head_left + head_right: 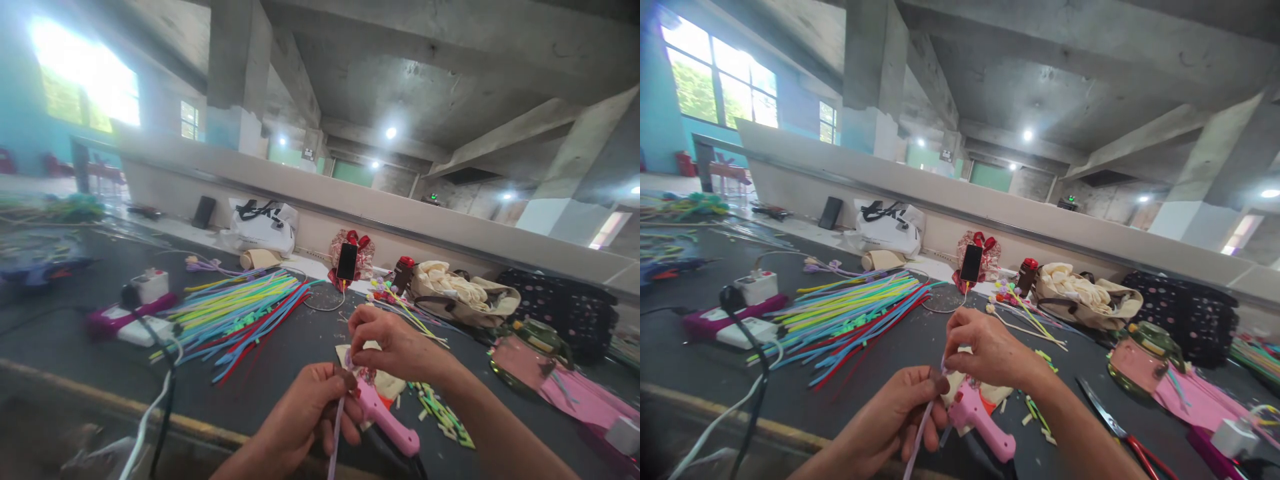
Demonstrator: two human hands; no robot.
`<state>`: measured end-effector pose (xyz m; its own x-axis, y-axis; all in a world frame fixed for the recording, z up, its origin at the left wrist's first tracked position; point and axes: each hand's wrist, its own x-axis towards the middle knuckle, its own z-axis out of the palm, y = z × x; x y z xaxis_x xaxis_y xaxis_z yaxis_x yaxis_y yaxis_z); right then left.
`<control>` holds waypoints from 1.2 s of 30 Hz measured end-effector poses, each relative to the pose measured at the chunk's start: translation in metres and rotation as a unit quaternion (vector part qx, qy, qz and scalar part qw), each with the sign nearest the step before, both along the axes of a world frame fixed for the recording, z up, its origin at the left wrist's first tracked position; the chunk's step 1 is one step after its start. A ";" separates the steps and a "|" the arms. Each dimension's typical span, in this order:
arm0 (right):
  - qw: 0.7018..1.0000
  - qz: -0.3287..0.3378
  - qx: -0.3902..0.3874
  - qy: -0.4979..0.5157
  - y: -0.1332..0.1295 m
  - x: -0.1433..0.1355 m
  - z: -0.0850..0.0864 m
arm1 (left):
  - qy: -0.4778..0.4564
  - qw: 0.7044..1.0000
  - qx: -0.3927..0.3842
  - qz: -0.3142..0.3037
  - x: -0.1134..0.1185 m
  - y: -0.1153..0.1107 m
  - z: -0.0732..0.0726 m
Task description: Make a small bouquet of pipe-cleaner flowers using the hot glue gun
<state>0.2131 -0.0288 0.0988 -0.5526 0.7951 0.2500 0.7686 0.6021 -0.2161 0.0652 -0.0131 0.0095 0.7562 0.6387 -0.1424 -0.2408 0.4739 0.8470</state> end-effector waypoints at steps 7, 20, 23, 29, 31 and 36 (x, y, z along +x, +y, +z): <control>1.000 -0.003 -0.004 -0.001 0.001 -0.001 -0.002 | 0.001 1.000 0.008 0.000 0.000 0.000 -0.004; 0.998 -0.001 0.015 -0.060 0.004 -0.005 -0.001 | -0.002 1.000 0.005 -0.008 0.000 -0.001 -0.002; 0.997 -0.010 0.018 -0.079 0.006 -0.007 -0.001 | 0.001 1.000 0.008 -0.005 0.000 0.000 -0.004; 0.994 -0.040 0.026 -0.098 0.011 -0.009 -0.007 | 0.003 1.000 0.021 -0.002 0.000 0.000 -0.006; 0.994 -0.045 0.025 -0.097 0.012 -0.009 -0.010 | 0.001 0.999 0.033 0.007 0.001 0.000 -0.007; 0.994 -0.062 0.023 -0.091 0.012 -0.010 -0.009 | -0.004 0.999 0.040 0.004 0.002 0.001 -0.009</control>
<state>0.2028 -0.0171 0.0900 -0.4896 0.8504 0.1927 0.8617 0.5057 -0.0422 0.0669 -0.0120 0.0003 0.7523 0.6534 -0.0839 -0.2515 0.4026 0.8802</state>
